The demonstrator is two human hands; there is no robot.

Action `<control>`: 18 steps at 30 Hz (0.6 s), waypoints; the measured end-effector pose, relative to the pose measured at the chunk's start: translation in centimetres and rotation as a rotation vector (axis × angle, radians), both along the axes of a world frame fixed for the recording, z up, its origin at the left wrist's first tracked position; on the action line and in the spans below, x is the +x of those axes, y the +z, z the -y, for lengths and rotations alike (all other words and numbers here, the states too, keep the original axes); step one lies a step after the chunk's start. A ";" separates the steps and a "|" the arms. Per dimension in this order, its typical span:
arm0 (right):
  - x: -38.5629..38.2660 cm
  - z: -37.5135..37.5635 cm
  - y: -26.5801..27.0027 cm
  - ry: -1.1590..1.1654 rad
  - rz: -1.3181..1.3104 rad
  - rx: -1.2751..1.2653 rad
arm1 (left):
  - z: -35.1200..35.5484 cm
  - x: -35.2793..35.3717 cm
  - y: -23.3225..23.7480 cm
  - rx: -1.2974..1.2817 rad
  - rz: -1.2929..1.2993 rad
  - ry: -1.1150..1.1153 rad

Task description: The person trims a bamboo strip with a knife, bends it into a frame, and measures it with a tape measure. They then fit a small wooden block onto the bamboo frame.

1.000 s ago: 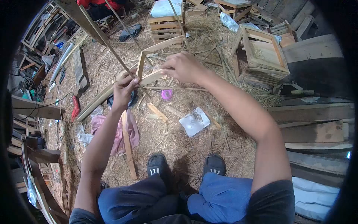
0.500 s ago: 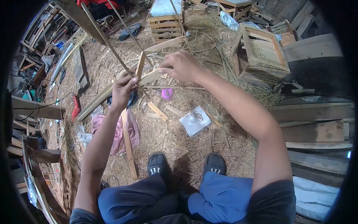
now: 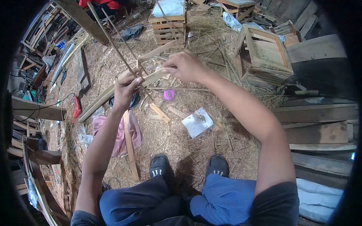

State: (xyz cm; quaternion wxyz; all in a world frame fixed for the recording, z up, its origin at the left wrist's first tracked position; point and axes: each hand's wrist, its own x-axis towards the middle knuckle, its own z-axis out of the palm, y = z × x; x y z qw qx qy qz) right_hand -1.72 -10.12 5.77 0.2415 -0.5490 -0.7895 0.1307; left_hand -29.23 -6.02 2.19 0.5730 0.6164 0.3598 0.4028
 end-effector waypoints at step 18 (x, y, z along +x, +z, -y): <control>2.6 -0.2 -1.5 0.066 -0.344 -0.207 | 1.0 1.0 3.9 -0.054 -0.059 -0.149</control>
